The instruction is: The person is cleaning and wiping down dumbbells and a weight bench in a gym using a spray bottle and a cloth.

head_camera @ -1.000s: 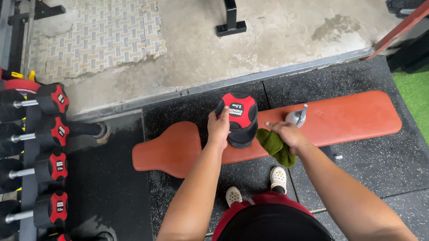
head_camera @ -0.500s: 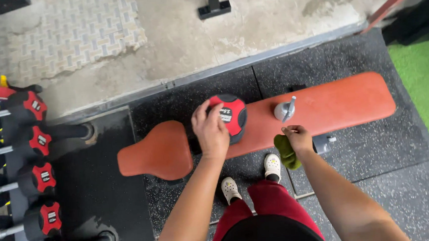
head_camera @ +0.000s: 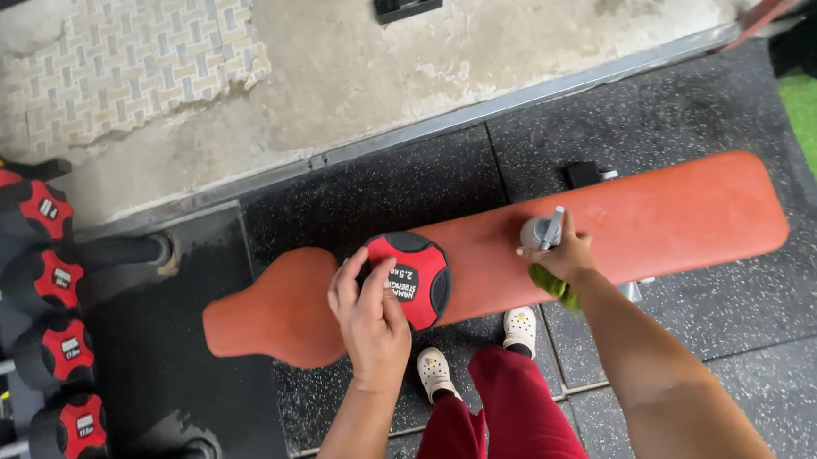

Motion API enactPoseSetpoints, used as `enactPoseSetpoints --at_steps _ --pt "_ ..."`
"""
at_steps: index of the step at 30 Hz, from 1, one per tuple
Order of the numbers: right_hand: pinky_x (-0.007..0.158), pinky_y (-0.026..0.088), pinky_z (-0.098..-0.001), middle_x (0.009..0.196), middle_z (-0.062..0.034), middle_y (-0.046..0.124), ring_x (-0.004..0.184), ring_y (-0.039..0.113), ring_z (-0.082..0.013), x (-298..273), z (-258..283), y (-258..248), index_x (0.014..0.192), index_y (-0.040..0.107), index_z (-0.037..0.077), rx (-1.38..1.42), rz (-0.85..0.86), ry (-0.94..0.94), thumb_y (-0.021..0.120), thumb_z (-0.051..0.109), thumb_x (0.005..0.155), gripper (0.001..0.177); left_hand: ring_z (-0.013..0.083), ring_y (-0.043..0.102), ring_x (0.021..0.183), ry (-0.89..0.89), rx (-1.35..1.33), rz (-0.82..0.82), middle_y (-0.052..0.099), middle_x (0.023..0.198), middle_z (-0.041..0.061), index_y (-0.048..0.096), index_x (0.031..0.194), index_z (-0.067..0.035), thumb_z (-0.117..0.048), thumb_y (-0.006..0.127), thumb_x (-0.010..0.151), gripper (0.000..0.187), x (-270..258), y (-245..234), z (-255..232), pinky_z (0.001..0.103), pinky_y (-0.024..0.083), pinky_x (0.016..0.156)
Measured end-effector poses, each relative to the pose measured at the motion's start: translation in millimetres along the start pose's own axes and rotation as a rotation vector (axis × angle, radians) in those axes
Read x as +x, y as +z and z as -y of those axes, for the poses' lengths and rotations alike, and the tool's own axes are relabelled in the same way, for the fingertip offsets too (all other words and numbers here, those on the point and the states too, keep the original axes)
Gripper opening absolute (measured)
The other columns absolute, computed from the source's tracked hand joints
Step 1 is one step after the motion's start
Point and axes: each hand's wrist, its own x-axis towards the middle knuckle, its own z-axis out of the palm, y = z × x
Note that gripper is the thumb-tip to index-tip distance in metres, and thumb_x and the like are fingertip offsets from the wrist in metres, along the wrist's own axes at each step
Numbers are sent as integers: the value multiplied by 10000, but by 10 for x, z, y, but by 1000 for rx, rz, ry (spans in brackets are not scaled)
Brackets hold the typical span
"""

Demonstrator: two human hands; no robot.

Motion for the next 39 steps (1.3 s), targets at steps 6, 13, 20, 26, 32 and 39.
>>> enactPoseSetpoints --at_steps 6,13,20,26,32,39 --pt "1075 476 -444 1526 -236 298 1278 529 -432 379 -277 223 1492 462 147 -138 -42 -209 904 443 655 992 375 491 1325 -11 5 -5 545 1430 136 711 1214 -85 36 594 899 357 16 18 -59 483 390 1135" --pt "1040 520 -410 1264 -161 701 1227 655 -309 -153 -22 -18 1323 612 114 401 120 -155 784 304 763 616 381 501 1315 -3 2 -16 555 1409 138 713 1203 -83 34 595 893 352 41 18 -34 487 397 1127" --pt "1138 427 -431 1465 -207 607 1330 587 -302 -1362 531 -603 1235 636 27 1146 520 -554 627 303 804 513 408 494 1291 1 1 42 542 1425 165 692 1239 -107 -72 624 922 327 19 -36 28 499 409 1106" --pt "1069 490 -514 1341 -244 645 1223 642 -374 -2175 1036 -634 1145 648 4 1386 698 -433 614 396 831 504 460 309 1421 58 37 357 326 1554 232 530 1416 -40 -601 700 843 819 85 -255 -31 524 276 1175" --pt "847 565 -483 960 -184 713 886 697 -331 -2450 1524 -680 1030 651 42 1149 509 -162 573 617 886 598 468 20 1544 4 178 745 23 1693 220 226 1614 -75 -851 707 638 1337 266 -408 -95 602 75 1218" --pt "765 544 -370 897 -115 684 823 659 -225 -2505 1883 -741 1004 667 23 700 102 -312 639 594 887 584 459 -79 1557 -28 205 834 -63 1716 195 151 1646 -101 -868 710 596 1416 357 -445 -83 634 35 1220"
